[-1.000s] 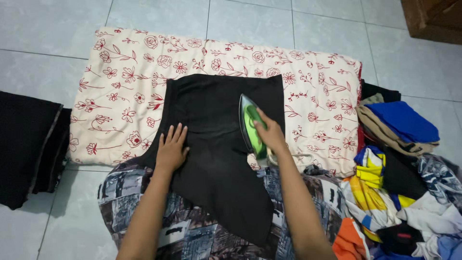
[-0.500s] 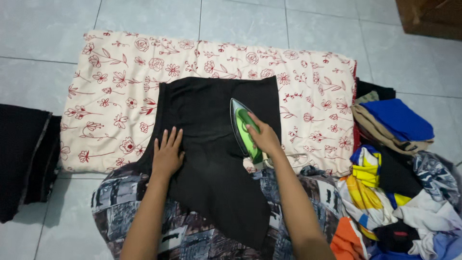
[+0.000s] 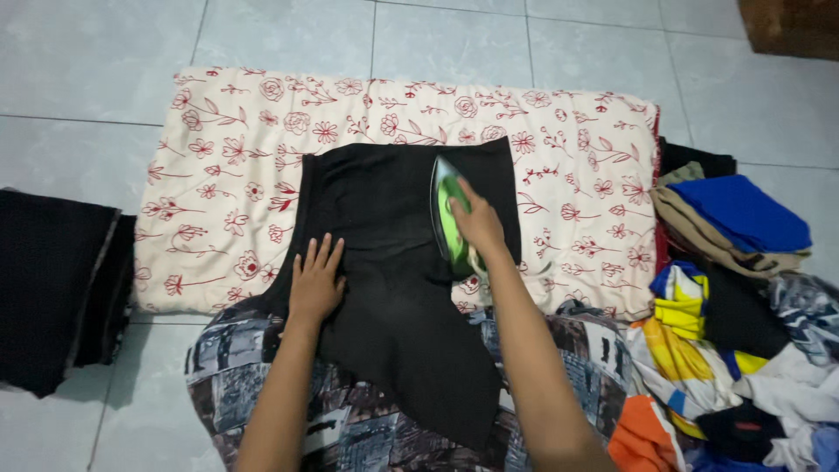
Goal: The person irons a pair of black shorts by hand on a padded surface, moving the iron across different sections of the fabric and smoothing it with their other hand.
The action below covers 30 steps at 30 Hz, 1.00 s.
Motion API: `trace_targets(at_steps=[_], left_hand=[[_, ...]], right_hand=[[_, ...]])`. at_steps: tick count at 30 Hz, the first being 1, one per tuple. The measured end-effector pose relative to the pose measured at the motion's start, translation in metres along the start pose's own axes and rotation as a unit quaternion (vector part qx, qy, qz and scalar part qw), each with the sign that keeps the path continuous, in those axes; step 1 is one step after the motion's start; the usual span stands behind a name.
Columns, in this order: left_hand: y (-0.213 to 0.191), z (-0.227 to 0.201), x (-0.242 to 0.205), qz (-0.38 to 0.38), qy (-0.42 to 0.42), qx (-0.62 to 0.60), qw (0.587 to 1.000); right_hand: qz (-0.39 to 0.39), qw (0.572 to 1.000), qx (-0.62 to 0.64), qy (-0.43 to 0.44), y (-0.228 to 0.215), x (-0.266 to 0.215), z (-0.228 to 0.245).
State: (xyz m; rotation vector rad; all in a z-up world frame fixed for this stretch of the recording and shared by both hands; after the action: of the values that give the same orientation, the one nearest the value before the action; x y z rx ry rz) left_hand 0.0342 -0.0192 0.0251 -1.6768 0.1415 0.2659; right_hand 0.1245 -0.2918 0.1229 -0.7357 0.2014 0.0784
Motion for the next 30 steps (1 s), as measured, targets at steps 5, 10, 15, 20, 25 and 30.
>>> trace_targets(at_steps=[5, 10, 15, 20, 25, 30], left_hand=[[-0.006, -0.005, 0.001, -0.034, 0.004, -0.027, 0.999], [-0.017, -0.011, 0.000, -0.123, 0.040, -0.070, 0.989], [0.006, -0.007, 0.006, -0.051, 0.031, -0.023, 0.998], [0.008, -0.004, 0.005, -0.041, 0.024, -0.037, 0.998], [0.013, -0.004, 0.010, -0.029, 0.029, -0.047, 0.998], [0.011, -0.004, 0.012, -0.013, 0.019, -0.038, 0.999]], right_hand=[[0.006, 1.000, -0.015, 0.024, -0.009, -0.041, 0.002], [-0.020, 1.000, 0.006, 0.011, -0.004, -0.026, 0.008], [-0.045, 0.999, 0.028, 0.010, 0.006, 0.026, -0.009], [-0.017, 0.999, 0.019, 0.023, 0.002, 0.012, -0.010], [0.015, 0.999, -0.005, 0.039, -0.006, -0.042, 0.000], [0.001, 0.998, -0.027, 0.059, -0.008, -0.056, 0.008]])
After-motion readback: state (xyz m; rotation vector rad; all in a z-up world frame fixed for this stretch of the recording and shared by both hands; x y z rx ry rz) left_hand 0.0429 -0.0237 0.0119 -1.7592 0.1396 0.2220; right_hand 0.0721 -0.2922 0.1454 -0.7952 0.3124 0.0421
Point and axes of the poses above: each hand's wrist, its own x-axis towards the middle knuckle, its own y-axis out of the palm, z = x × y, the point moved 4 cm from there along x, towards the middle knuckle, and after that the axes turned 7 degrees about -y, right-handed, at the moved point
